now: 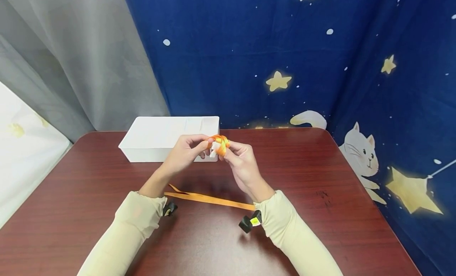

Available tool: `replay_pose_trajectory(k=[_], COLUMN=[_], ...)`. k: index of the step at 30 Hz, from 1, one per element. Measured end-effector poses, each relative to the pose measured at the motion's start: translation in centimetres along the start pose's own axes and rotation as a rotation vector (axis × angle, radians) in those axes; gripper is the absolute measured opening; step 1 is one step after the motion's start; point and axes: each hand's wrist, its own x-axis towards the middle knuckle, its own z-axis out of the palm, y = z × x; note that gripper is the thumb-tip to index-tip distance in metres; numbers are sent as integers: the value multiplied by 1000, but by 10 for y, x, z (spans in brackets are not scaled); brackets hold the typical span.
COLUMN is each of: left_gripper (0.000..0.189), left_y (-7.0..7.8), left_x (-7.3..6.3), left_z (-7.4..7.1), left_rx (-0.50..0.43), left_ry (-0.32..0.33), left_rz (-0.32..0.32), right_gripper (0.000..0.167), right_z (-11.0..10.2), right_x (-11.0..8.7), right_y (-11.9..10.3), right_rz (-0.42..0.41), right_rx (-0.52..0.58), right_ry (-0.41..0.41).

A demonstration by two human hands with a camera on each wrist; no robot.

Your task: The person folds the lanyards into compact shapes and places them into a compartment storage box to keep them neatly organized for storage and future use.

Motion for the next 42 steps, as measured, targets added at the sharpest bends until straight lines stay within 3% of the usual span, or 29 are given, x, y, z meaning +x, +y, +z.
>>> replay_pose_trajectory(k=[7,17,24,28,32,35,38,42], left_gripper=[21,26,32,34,34,32,30,34], left_y=[0,0,-6,-9,-13,-14,-12,-4], left_x=[-3,-7,-10,-11,-11,-10,-9,-9], left_z=[5,8,11,9,6,7,9,12], left_rx=[3,-109,-303,-337,-337,-273,-174,-124], left_ry=[3,-9,-9,-52,-117,-138,-130,-108], left_rz=[34,-9,-81,-86,-83,-36,18,3], right_gripper=[15,14,18,31,39,38,32,22], right_z=[1,5,6,5,4,2,0,-1], right_x=[0,0,-1,-2,-2,0,1,3], right_y=[1,1,-1,-2,-5,-6,-5,-2], right_rz=[9,4,26,38,50,39,8,-48], right_rx=[18,25,-7,-44,-91,-140,-191,-287], right_ry=[50,63,85,96,101,104,119,143])
